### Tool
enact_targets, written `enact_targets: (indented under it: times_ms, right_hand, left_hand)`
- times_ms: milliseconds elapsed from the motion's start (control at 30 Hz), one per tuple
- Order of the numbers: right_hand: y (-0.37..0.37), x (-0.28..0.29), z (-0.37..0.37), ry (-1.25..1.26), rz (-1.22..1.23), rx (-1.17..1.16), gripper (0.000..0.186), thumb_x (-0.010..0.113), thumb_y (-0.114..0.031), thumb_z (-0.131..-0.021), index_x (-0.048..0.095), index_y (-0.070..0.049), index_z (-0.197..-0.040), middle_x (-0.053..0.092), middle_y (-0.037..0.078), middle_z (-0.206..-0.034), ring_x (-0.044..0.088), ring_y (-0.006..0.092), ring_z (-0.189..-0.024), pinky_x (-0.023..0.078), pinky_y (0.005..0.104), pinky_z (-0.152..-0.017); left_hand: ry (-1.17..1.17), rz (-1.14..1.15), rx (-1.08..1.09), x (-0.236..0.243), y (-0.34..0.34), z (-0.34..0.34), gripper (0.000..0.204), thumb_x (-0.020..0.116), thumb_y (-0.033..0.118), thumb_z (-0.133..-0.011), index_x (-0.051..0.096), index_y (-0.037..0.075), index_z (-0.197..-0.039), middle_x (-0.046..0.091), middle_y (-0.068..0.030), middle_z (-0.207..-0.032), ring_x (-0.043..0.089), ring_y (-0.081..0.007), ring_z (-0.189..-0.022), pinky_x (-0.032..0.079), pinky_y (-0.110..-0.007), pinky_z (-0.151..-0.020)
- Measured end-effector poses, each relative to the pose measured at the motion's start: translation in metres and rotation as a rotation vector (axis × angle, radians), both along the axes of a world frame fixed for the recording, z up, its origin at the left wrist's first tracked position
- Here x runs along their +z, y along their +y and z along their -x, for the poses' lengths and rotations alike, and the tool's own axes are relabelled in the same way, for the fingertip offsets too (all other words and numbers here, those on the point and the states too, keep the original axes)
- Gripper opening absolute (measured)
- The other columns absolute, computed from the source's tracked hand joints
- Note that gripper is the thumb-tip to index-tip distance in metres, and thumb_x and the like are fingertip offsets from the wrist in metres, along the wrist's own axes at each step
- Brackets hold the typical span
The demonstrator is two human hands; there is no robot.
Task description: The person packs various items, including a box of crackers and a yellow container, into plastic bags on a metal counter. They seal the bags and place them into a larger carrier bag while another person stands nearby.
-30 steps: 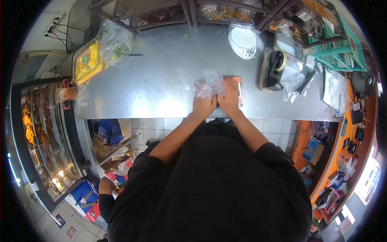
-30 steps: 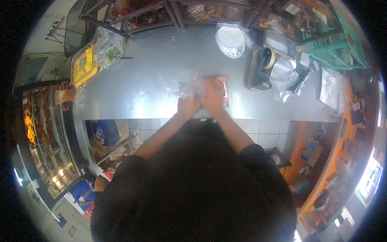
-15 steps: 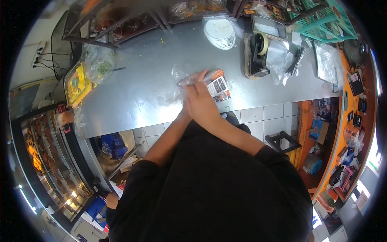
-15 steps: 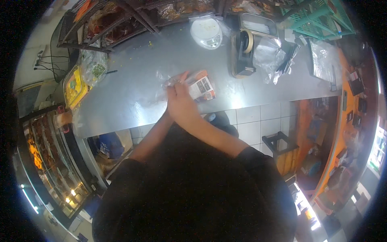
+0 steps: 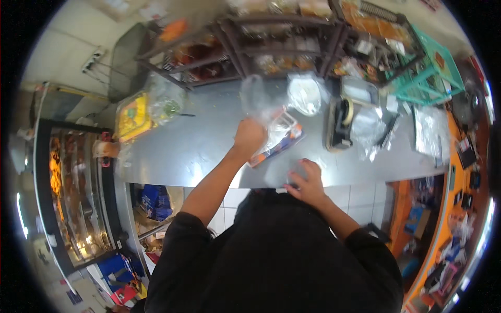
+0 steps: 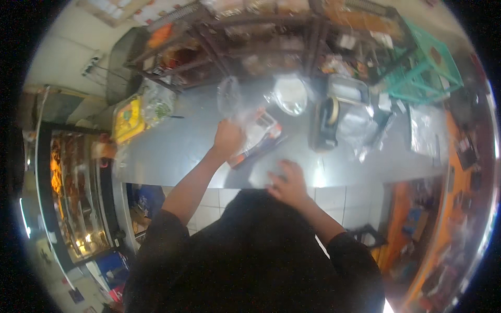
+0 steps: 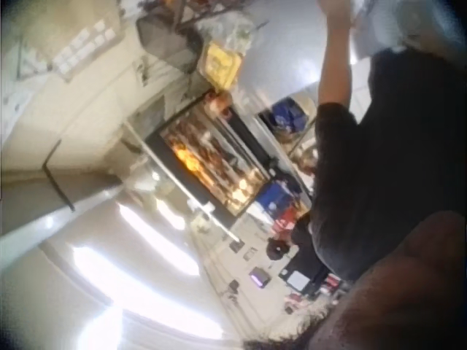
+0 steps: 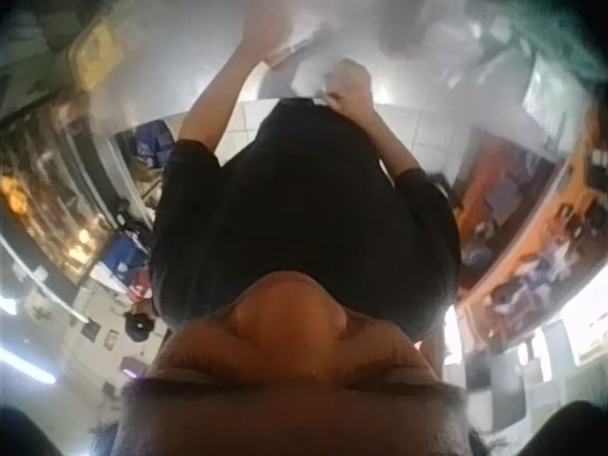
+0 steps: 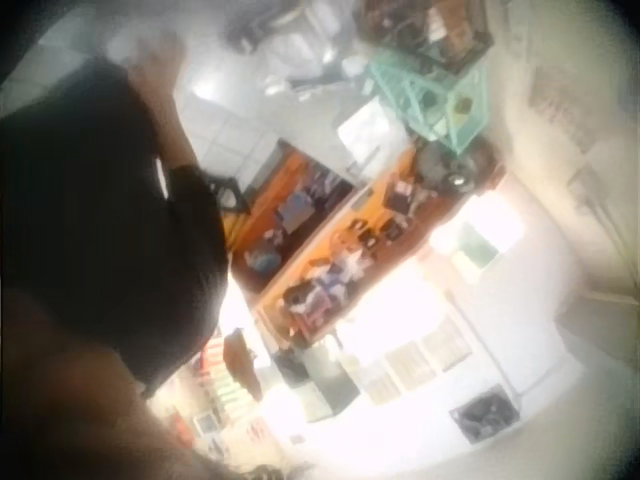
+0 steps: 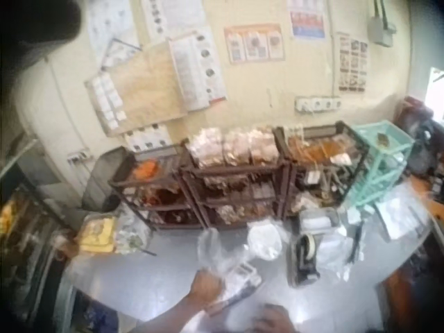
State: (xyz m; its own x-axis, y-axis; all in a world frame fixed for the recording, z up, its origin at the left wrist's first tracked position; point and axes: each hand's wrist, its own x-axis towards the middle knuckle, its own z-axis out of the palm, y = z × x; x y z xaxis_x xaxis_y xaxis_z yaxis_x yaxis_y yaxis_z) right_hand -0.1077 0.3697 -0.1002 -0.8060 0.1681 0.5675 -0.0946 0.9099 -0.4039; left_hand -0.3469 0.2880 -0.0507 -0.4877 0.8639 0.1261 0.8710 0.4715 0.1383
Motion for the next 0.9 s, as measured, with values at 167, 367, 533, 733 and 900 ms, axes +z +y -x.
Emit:
enact_targets:
  times_ms: [167, 367, 533, 733, 900]
  right_hand:
    - [0.025, -0.004, 0.127, 0.634, -0.462, 0.015, 0.051, 0.064, -0.027, -0.08, 0.048, -0.01, -0.125, 0.032, 0.012, -0.136, 0.037, 0.0351, -0.126, 0.033, 0.0535, -0.102]
    - [0.042, 0.086, 0.153, 0.737, -0.141, 0.389, 0.044, 0.056, -0.03, -0.086, 0.047, -0.008, -0.123, 0.033, 0.01, -0.128, 0.039, 0.0295, -0.117, 0.034, 0.0482, -0.095]
    - [0.034, 0.098, 0.122, 0.315, 0.177, 0.535, 0.039, 0.054, -0.033, -0.087, 0.049, -0.007, -0.115, 0.036, 0.008, -0.115, 0.041, 0.0261, -0.104, 0.034, 0.0437, -0.086]
    - [0.002, 0.106, 0.102, -0.196, 0.423, 0.693, 0.036, 0.053, -0.037, -0.089, 0.051, -0.007, -0.107, 0.04, 0.007, -0.099, 0.043, 0.0221, -0.089, 0.035, 0.0383, -0.074]
    - [0.013, 0.112, 0.084, -0.453, 0.617, 0.757, 0.035, 0.051, -0.04, -0.09, 0.052, -0.006, -0.1, 0.043, 0.006, -0.086, 0.045, 0.0188, -0.076, 0.036, 0.0337, -0.064]
  left_hand:
    - [-0.213, -0.24, 0.29, 0.088, 0.023, 0.025, 0.022, 0.054, 0.018, -0.079, 0.063, 0.0, -0.07, 0.06, -0.0245, -0.068, 0.061, -0.0393, -0.064, 0.047, -0.049, -0.062]
    - [-0.149, 0.156, -0.127, 0.217, -0.039, -0.015, 0.019, 0.054, 0.021, -0.08, 0.064, 0.008, -0.089, 0.065, -0.0166, -0.08, 0.062, -0.036, -0.066, 0.05, -0.046, -0.062]
    - [0.154, -0.028, -0.317, 0.279, -0.043, -0.087, 0.031, 0.059, 0.025, -0.073, 0.06, 0.007, -0.097, 0.06, -0.0135, -0.066, 0.06, -0.0324, -0.059, 0.05, -0.042, -0.056]
    - [0.125, -0.052, -0.092, 0.299, -0.035, -0.115, 0.022, 0.06, 0.019, -0.068, 0.06, -0.003, -0.07, 0.057, -0.0186, -0.061, 0.059, -0.0364, -0.056, 0.048, -0.045, -0.052]
    - [-0.071, -0.065, 0.043, 0.287, -0.024, -0.126, 0.02, 0.059, 0.016, -0.068, 0.06, -0.002, -0.062, 0.058, -0.0198, -0.06, 0.06, -0.0363, -0.057, 0.048, -0.047, -0.055]
